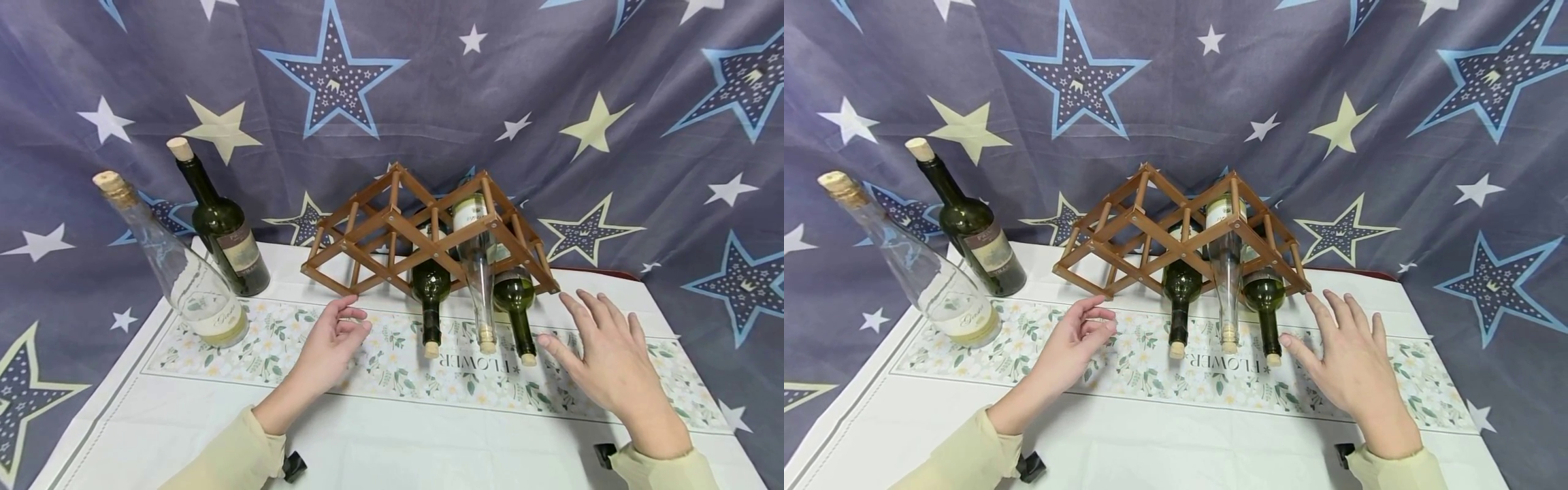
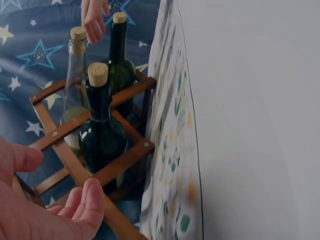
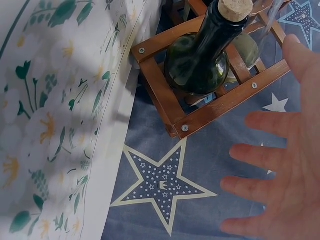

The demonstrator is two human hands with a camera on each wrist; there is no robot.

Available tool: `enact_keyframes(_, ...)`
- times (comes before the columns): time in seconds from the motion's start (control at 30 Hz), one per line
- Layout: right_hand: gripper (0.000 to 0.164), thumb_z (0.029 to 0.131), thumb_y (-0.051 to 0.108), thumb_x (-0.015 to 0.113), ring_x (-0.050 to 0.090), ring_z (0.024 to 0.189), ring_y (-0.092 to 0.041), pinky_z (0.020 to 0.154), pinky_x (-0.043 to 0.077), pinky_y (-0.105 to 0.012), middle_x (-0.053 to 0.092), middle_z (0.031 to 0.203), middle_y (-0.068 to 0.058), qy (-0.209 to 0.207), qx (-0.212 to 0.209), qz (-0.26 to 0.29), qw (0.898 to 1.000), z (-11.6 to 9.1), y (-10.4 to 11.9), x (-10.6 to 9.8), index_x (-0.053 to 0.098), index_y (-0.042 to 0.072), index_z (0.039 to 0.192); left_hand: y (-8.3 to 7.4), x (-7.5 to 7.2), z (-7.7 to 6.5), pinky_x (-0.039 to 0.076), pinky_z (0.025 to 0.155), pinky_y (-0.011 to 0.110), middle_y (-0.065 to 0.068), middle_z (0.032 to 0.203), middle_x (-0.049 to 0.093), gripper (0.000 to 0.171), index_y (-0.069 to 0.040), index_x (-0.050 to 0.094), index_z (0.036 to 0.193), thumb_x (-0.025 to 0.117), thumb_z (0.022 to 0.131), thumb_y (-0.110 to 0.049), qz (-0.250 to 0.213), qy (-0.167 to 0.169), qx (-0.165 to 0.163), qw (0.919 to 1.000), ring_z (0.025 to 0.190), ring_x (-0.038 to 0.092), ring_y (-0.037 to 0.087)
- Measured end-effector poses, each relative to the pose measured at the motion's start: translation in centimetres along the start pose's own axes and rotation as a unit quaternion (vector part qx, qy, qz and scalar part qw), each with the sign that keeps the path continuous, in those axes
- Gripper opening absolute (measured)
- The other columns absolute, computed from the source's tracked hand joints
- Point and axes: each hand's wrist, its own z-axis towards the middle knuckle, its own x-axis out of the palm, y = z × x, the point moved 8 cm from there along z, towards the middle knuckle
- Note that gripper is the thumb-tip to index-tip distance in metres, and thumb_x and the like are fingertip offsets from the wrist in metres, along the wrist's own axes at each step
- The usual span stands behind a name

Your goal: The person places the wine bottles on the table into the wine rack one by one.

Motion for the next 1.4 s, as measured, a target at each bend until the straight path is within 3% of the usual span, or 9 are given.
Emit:
enact_keyframes(0.27,0.082,0.092,0.062,0.057,0.022,0.142,-0.049,0.11,-0.001,-0.071,0.031,0.155,-0.021,-0.004,-0.002,0.001,1.0,-0.1,0.1,-0.1,0.033,0.017,0.157,-0.6,-1.6,-0.5,0.051,0.089,0.036,0.007,0.127,0.055,0.056,-0.009,0.039,0.146,0.062,0.099,-0.028,0.047,-0.011,0.037,0.9982,0.107,0.059,0.018)
enact_keyframes(0.6,0.083,0.092,0.062,0.058,0.023,0.141,-0.049,0.109,0.0,-0.072,0.032,0.154,-0.022,-0.008,-0.002,0.003,1.0,-0.1,0.2,-0.1,0.034,0.016,0.157,-1.9,-4.0,-1.7,0.05,0.09,0.034,-0.001,0.129,0.053,0.063,-0.011,0.038,0.149,0.064,0.097,-0.035,0.107,-0.066,0.079,0.989,0.108,0.057,0.015)
enact_keyframes(0.93,0.083,0.092,0.062,0.058,0.023,0.141,-0.05,0.109,0.001,-0.072,0.032,0.155,-0.021,-0.007,-0.001,0.004,1.0,-0.1,0.2,-0.2,0.033,0.017,0.157,-2.6,-5.6,-2.7,0.048,0.091,0.037,-0.001,0.128,0.053,0.061,-0.011,0.039,0.149,0.065,0.097,-0.029,0.181,-0.119,0.135,0.9669,0.109,0.055,0.015)
enact_keyframes(1.1,0.083,0.092,0.062,0.058,0.022,0.141,-0.049,0.109,0.0,-0.072,0.031,0.155,-0.021,-0.006,-0.001,0.005,1.0,-0.1,0.2,-0.1,0.033,0.017,0.157,-2.6,-6.2,-3.1,0.047,0.09,0.036,-0.001,0.128,0.053,0.061,-0.01,0.04,0.149,0.066,0.096,-0.025,0.198,-0.139,0.138,0.9606,0.109,0.055,0.015)
enact_keyframes(1.4,0.083,0.092,0.062,0.058,0.022,0.141,-0.049,0.11,0.0,-0.071,0.031,0.155,-0.02,-0.009,-0.001,0.006,1.0,-0.1,0.2,-0.2,0.032,0.019,0.158,-3.7,-7.9,-4.2,0.043,0.089,0.031,0.01,0.127,0.054,0.062,-0.004,0.042,0.147,0.069,0.092,-0.013,0.217,-0.181,0.203,0.9375,0.109,0.053,0.02)
